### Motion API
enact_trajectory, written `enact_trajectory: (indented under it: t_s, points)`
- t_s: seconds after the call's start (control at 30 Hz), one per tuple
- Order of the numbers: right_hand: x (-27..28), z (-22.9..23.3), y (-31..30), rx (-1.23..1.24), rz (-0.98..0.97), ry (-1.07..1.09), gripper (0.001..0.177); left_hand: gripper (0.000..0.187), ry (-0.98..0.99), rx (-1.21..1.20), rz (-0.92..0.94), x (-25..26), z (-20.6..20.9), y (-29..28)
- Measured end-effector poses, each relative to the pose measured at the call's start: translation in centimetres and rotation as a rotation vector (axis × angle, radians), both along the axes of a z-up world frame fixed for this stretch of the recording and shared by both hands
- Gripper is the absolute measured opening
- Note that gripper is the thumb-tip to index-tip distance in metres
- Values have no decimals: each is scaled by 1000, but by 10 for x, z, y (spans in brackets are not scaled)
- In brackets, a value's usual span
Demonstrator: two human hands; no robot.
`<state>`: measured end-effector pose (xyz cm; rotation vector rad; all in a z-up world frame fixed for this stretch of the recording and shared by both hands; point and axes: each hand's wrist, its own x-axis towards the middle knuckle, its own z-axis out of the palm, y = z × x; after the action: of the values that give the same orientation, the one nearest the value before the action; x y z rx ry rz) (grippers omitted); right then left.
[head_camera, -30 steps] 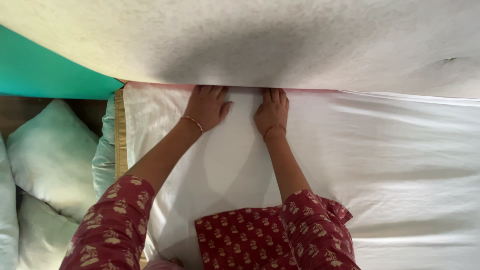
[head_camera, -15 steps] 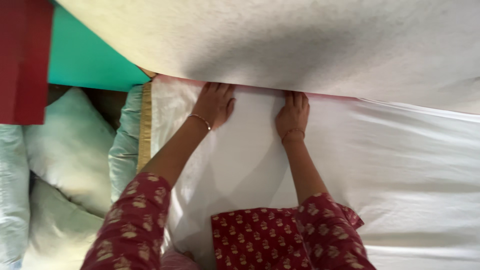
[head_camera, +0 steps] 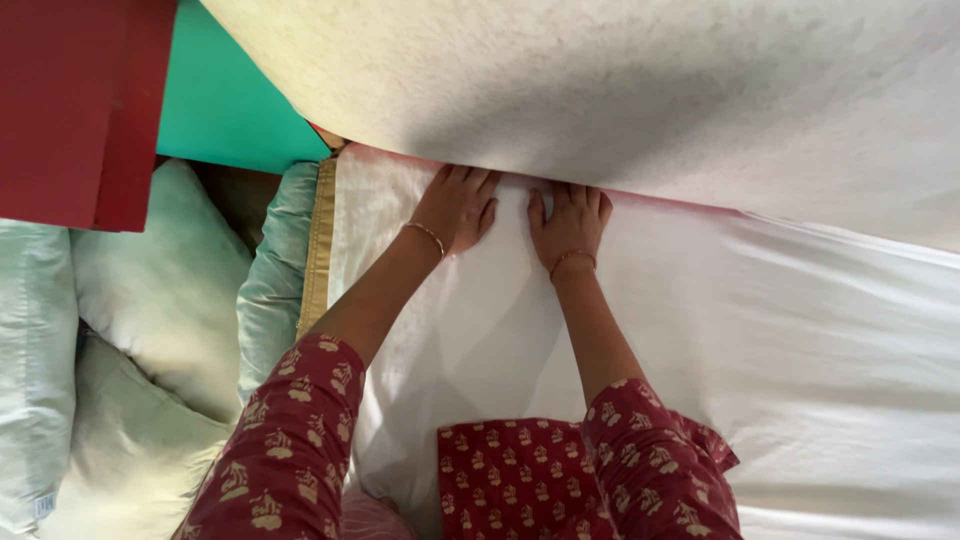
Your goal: The person is making a bed by tucking a white sheet under the mattress. They start at the foot of the bed and move to the sides, smoothing the fabric and ensuring it is tight against the mattress.
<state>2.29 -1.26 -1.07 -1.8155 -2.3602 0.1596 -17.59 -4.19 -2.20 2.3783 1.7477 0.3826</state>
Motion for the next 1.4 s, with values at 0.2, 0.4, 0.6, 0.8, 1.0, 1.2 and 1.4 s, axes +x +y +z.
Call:
enact_trajectory:
  t_s: [0.2, 0.4, 0.6, 0.8, 1.0, 1.2, 1.4]
  points:
    - [2, -8, -3, 49, -1, -3, 53, 54, -2, -40, 124, -19, 0, -11]
    - [2, -3, -8, 27, -17, -3, 51, 54, 34, -33, 128, -23, -5, -12]
    - [-19, -5, -7, -115, 104, -37, 41, 56, 1, -54, 82, -32, -7, -8]
    - [-55, -14, -14, -87, 121, 38, 65, 56, -155, 116, 17, -48, -10, -13]
    - [-55, -8, -19, -63, 120, 22, 65, 42, -7, 145, 224, -87, -14, -28]
    - [-53, -10, -22, -26, 122, 14, 62, 48, 62, 186, 359, -103, -5, -46]
    - [-55, -7, -21, -64, 114, 13, 62, 52, 251, 93, 345, -100, 2, -38]
